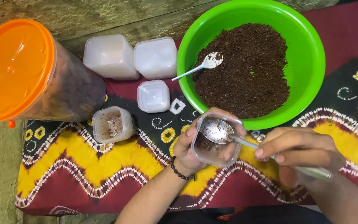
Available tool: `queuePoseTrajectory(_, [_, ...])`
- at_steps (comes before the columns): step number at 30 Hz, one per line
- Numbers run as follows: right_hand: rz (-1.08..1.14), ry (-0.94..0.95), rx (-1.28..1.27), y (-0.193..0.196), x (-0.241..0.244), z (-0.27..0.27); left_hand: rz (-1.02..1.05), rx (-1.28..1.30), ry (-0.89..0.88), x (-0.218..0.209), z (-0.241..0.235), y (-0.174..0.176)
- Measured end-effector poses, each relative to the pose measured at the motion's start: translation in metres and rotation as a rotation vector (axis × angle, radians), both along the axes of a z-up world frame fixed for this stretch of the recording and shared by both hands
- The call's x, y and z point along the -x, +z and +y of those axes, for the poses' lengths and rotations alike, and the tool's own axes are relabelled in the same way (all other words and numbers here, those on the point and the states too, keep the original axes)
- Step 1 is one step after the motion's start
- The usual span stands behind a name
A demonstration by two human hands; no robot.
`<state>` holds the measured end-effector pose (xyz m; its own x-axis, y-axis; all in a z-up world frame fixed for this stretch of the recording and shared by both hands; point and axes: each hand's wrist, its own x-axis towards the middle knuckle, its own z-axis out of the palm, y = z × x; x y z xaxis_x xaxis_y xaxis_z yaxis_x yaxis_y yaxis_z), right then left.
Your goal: Filling small plastic containers with dark granular material using a spoon and then sealing them with lids.
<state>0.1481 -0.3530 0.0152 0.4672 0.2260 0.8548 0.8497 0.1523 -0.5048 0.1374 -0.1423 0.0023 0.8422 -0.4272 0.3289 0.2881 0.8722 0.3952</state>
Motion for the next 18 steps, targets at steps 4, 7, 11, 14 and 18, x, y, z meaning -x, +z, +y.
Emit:
queuePoseTrajectory(4, [0.025,0.037,0.127,0.008,0.004,-0.006,0.071,0.001,0.011,0.000,0.002,0.003])
queuePoseTrajectory(7, [0.020,0.065,0.151,0.007,0.003,-0.010,0.081,0.010,-0.036,-0.003,0.005,-0.004])
queuePoseTrajectory(11, [0.089,0.012,0.115,0.010,0.006,0.000,0.086,0.013,-0.042,-0.002,0.004,-0.005])
queuePoseTrajectory(14, [0.071,0.024,0.086,0.005,0.005,-0.001,0.097,0.035,-0.064,-0.001,0.003,-0.004])
queuePoseTrajectory(18, [0.064,0.008,0.100,0.005,0.003,-0.003,0.082,0.036,-0.052,-0.001,0.002,-0.005])
